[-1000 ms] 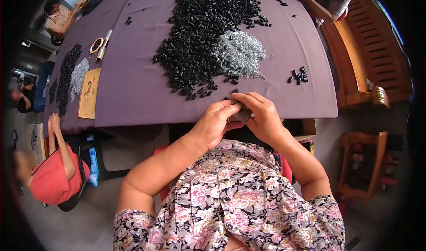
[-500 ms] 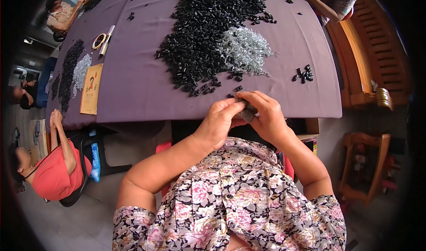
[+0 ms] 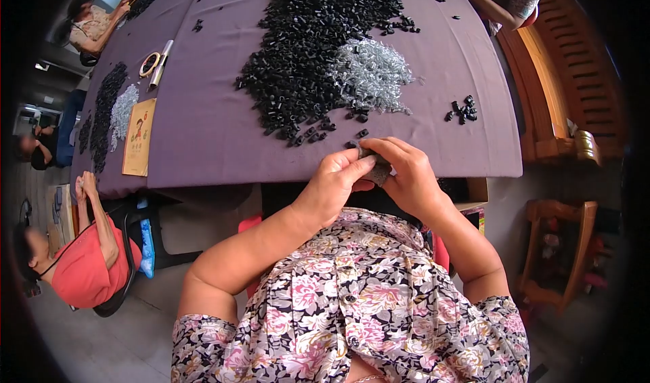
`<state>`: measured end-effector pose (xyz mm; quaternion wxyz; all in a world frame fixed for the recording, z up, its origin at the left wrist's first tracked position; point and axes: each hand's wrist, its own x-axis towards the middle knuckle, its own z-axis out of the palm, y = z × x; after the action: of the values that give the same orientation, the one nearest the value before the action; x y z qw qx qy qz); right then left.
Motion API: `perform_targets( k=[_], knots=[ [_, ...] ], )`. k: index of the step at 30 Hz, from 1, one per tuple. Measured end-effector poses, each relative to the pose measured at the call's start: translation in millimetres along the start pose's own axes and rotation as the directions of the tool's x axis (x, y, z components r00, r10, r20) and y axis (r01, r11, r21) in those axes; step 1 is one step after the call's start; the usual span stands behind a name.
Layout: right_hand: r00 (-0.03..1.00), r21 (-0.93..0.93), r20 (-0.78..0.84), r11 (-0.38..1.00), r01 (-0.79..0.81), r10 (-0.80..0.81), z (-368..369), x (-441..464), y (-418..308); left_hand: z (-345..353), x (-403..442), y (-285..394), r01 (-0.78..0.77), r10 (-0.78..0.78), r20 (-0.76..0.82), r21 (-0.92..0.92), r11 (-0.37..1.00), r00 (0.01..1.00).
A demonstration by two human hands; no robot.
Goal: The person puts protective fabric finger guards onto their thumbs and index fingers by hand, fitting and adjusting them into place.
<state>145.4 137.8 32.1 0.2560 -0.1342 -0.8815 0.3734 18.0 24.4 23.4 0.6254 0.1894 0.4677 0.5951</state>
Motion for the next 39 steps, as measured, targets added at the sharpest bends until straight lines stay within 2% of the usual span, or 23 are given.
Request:
perform_targets(
  k=[4, 6, 10, 12, 15, 19, 21, 25, 27, 30, 33, 36, 39],
  knots=[
    [0.999, -0.006, 0.037, 1.000, -0.030, 0.030, 2, -2, -4, -7, 2, -8, -0.031, 0.029, 0.028, 0.104, 0.994, 0.999],
    [0.999, -0.061, 0.016, 0.998, 0.030, -0.029, 4, -2, -1, -10, 2, -9, -0.038, 0.034, 0.034, 0.126, 0.991, 0.999],
    [0.998, -0.128, -0.025, 0.990, 0.059, -0.062, 7, -2, -4, -3, 0, -4, -0.044, 0.046, -0.016, 0.105, 0.993, 0.999],
    [1.000, -0.114, 0.022, 0.993, 0.020, -0.017, 5, -1, -7, -3, 0, -7, -0.048, 0.050, -0.024, 0.089, 0.995, 0.998],
    [0.998, -0.051, 0.053, 0.998, -0.036, 0.039, 4, 0, -8, -10, -3, -9, -0.021, 0.020, -0.011, -0.075, 0.997, 1.000],
    [0.998, 0.072, 0.040, 0.996, -0.058, 0.055, 6, 1, -10, -6, -7, -4, -0.060, 0.059, -0.019, -0.083, 0.995, 0.998],
    [1.000, 0.001, 0.022, 1.000, 0.000, 0.000, 8, 0, -7, -6, -8, -3, -0.068, 0.067, -0.032, -0.036, 0.997, 0.997],
    [1.000, -0.057, 0.030, 0.998, 0.009, -0.007, 11, -5, -4, -15, -4, -13, -0.044, 0.043, 0.014, 0.077, 0.996, 0.999],
    [0.997, -0.056, 0.064, 0.998, -0.040, 0.043, 10, -5, -7, -18, -3, -16, -0.041, 0.037, 0.033, 0.140, 0.989, 0.999],
    [0.992, -0.069, 0.087, 0.994, -0.082, 0.088, 13, -3, -11, -23, -1, -14, 0.059, -0.061, 0.026, 0.062, 0.996, 0.998],
    [0.991, -0.093, 0.109, 0.993, -0.070, 0.081, 15, -4, -7, -25, 2, -21, 0.087, -0.087, 0.000, 0.022, 0.996, 0.996],
    [0.990, -0.058, 0.117, 0.995, -0.075, 0.082, 14, -5, -5, -27, 0, -16, 0.110, -0.113, 0.037, 0.085, 0.990, 0.993],
    [0.991, -0.054, 0.121, 0.997, -0.057, 0.063, 10, -4, -5, -28, -5, -4, 0.100, -0.105, 0.115, 0.053, 0.994, 0.988]
  ],
)
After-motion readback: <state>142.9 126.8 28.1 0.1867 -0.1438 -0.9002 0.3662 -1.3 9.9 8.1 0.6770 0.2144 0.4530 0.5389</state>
